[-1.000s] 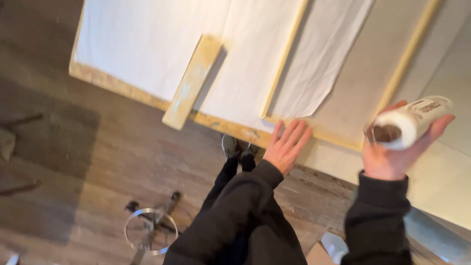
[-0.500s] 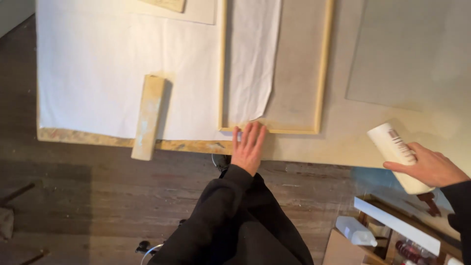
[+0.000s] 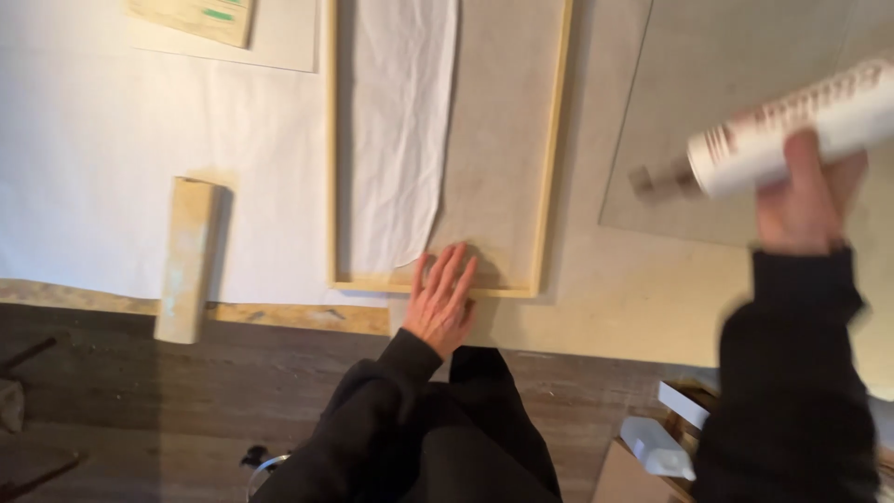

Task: Joining wooden frame components using glue on a workshop workbench.

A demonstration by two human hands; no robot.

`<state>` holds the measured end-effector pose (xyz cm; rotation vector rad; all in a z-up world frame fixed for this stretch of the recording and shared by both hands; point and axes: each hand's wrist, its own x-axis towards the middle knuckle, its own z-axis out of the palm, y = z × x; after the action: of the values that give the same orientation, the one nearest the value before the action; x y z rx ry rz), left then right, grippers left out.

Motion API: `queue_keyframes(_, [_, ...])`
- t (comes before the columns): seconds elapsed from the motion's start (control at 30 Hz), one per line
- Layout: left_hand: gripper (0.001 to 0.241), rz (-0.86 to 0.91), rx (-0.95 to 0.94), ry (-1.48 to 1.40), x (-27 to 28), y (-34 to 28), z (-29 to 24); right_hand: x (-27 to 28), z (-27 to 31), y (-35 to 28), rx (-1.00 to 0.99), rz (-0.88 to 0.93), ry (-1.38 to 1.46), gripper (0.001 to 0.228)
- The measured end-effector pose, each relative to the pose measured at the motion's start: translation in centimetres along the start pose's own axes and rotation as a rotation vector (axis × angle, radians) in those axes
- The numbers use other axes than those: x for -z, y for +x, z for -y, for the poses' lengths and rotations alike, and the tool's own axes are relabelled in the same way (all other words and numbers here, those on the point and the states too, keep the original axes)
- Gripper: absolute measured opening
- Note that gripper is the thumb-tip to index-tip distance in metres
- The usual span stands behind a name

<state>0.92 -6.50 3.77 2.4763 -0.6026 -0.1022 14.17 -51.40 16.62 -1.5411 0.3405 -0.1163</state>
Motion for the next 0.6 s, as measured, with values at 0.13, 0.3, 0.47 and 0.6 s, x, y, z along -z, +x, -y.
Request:
queue_keyframes(0.13, [0.081, -0.020, 0.064, 0.068, -0.6, 0.3, -1.5, -5.9, -2.1, 13.0, 0.090, -0.033, 0.053, 0.091])
queue_keyframes(0.3, [0.083, 0.003, 0.096, 0.069, -0.6, 1.0, -1.5, -8.3, -5.6, 20.1, 0.049, -0.022, 0.187, 0.089])
queue_keyframes(0.47, [0.088, 0.042, 0.064, -0.001, -0.3, 1.0, -0.8, -7.0, -2.4, 19.6, 0.023, -0.106, 0.035, 0.085])
queue_keyframes(0.6, [0.082, -0.022, 0.034, 0.068, -1.7, 1.5, -0.2, 2.7, 2.8, 14.8, -0.213, -0.040, 0.251, 0.112])
